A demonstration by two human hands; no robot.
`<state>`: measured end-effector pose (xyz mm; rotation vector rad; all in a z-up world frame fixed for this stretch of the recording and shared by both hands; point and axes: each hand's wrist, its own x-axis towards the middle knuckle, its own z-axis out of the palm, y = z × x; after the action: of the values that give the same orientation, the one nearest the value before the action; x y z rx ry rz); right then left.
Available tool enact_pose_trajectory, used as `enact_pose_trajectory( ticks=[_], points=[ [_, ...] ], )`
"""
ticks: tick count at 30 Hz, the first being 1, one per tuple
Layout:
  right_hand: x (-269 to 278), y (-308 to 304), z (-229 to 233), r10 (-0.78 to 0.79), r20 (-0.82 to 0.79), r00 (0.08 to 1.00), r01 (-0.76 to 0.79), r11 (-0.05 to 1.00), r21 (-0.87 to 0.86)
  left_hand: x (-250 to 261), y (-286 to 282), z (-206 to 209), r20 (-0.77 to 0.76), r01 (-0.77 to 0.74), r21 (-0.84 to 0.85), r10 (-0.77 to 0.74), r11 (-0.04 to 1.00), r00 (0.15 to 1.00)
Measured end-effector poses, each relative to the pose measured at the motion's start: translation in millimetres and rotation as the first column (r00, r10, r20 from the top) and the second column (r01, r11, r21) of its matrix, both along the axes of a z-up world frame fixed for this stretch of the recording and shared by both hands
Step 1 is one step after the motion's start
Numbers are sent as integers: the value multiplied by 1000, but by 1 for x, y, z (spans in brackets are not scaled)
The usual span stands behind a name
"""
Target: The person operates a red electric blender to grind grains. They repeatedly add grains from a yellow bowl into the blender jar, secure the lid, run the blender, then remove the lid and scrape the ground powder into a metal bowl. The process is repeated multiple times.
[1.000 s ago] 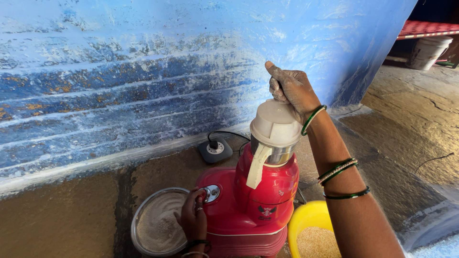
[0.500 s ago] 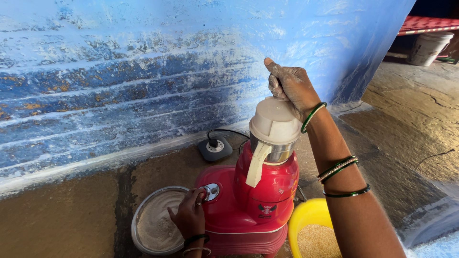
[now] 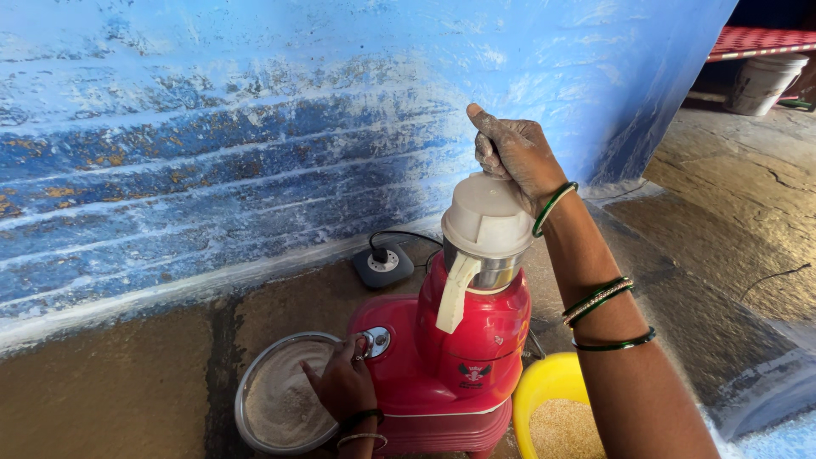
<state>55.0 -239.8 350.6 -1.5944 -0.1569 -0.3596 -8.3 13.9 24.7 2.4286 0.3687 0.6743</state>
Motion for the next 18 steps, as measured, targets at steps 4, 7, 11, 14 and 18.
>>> enact_pose_trajectory(
  ticks=[4, 7, 11, 14, 18],
  points=[
    [0, 1, 0, -4, -5, 1000, 4, 1000, -3, 2, -1, -5, -29, -32, 54, 33, 998, 999],
    [0, 0, 0, 0, -1, 1000, 0, 1000, -3, 2, -1, -6, -57, -36, 63, 39, 997, 998],
    [1, 0, 0, 14, -1, 1000, -14, 1000, 12, 1, -1, -2, -71, -27, 27, 29, 999, 997],
    [1, 0, 0, 21, 2, 1000, -21, 1000, 15, 1, 1, 3, -89, -16, -22, 14, 1000, 996],
    [0, -1, 0, 1, -9, 1000, -1, 1000, 3, 4, 6, 10, -226, 15, -106, -39, 994, 973]
  ],
)
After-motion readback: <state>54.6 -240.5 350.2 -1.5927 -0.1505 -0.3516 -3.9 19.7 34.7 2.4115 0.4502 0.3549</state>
